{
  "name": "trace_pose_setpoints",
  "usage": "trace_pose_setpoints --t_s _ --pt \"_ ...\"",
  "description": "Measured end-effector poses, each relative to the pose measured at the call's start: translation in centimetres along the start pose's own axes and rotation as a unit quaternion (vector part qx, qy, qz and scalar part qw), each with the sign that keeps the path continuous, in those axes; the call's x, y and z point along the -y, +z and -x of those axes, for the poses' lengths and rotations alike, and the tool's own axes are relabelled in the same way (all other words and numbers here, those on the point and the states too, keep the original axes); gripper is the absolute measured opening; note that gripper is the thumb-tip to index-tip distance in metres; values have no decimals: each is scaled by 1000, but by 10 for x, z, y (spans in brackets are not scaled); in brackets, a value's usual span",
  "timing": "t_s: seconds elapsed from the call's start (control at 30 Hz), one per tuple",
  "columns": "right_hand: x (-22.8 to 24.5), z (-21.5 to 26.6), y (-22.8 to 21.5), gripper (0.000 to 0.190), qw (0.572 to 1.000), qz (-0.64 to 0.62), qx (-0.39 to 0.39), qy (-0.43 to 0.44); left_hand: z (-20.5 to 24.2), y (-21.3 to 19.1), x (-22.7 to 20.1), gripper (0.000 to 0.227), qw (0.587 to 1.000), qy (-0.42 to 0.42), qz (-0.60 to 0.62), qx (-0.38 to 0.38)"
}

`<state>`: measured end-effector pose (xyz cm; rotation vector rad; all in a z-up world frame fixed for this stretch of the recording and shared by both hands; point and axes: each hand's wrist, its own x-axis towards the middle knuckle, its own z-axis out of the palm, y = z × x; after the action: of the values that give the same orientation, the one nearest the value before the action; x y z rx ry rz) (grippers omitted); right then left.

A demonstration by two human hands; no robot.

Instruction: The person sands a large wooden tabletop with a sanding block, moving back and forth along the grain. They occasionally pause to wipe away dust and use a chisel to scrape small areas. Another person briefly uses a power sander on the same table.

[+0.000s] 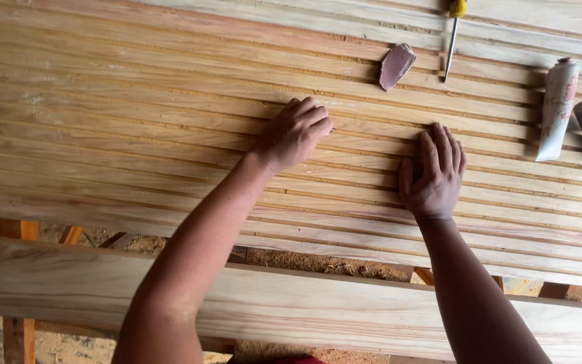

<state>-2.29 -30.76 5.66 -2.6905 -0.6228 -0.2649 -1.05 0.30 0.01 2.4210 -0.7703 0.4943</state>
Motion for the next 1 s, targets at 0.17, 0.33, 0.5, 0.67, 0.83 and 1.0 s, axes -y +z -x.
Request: trace_pose_setpoints --t_s 0.17,0.33,0.5,0.67,0.83,1.0 --pt "-17 20 10 50 1000 -3 22 10 58 -47 29 27 994 -76 -75 29" --pt "-12 14 11 50 1000 -2 23 6 48 -8 12 17 996 -53 -76 -3" --pt "-5 9 7 50 1000 -7 16 0 64 -9 20 14 998 -44 -53 -15" --pt "-16 26 13 49 999 -5 30 18 76 -38 29 21 991 -109 -73 19" --pt "-10 10 4 52 1000 6 20 16 8 27 -19 25 999 -41 -18 15" --pt "-11 9 11 49 1000 1 15 3 48 -15 12 22 998 -39 -44 15"
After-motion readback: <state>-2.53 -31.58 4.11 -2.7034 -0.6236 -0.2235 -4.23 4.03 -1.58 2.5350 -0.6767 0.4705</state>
